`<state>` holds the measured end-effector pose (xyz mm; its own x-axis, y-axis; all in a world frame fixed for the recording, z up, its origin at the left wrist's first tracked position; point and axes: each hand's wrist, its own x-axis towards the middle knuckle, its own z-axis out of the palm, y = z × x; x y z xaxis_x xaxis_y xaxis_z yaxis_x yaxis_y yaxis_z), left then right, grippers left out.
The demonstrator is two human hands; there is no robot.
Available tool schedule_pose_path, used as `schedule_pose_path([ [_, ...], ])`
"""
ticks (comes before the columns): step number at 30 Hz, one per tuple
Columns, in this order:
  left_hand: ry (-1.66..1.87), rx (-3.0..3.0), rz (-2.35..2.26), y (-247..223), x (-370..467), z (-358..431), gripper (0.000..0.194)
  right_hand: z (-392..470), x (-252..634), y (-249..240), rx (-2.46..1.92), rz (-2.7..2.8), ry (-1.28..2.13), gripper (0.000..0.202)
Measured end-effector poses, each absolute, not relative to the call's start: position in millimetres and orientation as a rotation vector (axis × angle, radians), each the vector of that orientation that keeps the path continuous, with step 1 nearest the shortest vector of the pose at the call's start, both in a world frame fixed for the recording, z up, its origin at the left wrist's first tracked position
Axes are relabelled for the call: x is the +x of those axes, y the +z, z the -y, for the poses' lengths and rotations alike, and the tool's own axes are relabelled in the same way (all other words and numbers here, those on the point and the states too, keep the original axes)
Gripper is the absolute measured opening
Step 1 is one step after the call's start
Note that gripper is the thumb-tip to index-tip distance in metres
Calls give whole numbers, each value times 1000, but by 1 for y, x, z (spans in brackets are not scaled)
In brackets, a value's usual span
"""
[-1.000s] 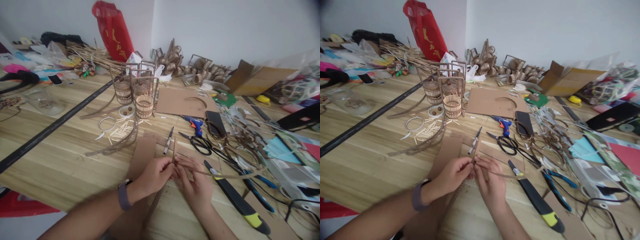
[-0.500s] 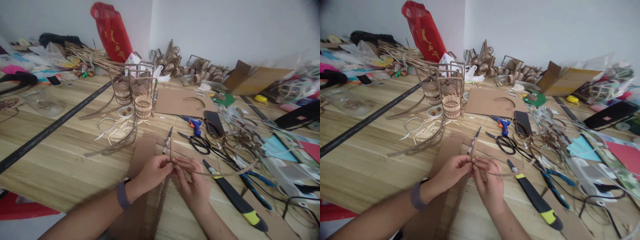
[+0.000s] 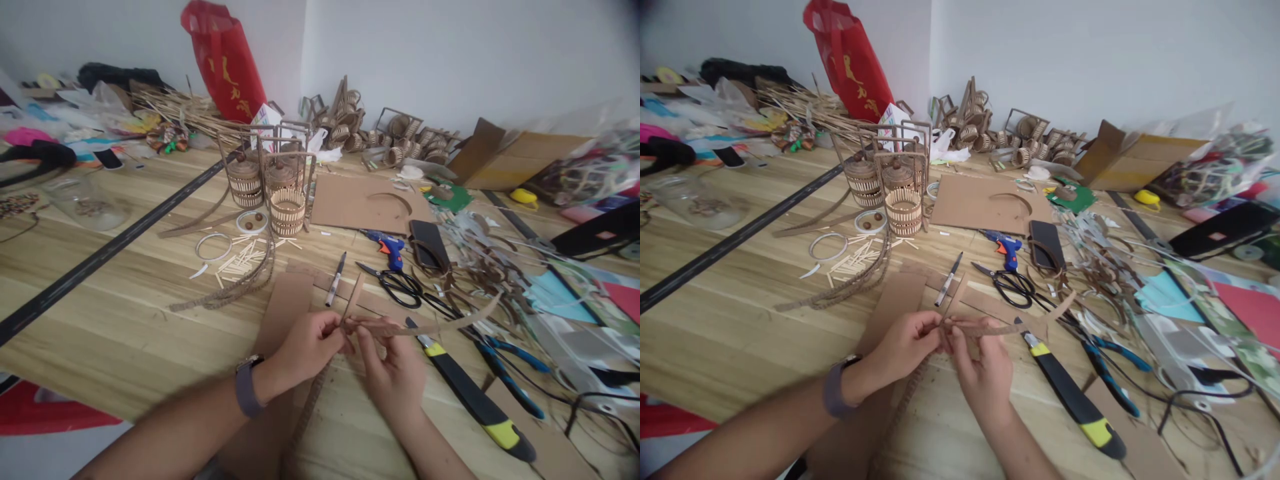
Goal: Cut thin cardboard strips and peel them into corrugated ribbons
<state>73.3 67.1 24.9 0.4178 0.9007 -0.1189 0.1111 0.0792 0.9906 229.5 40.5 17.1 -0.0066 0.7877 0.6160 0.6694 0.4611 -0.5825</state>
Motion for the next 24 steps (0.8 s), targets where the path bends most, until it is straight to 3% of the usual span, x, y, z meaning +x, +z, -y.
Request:
schedule_pose_path([
  [4,757,1358,-956,24,74,-67,18,-40,231,15,-1255,1682,223,8],
  [14,793,1435,-941,25,74,-68,29,-49,234,16,-1089,1919,-83,9],
  [21,760,1487,-917,25,73,-65,25,-44,231,17,-1258,1552,325,8],
  [24,740,1478,-896,25,74,-65,28,-44,231,17,-1235,1551,294,6],
])
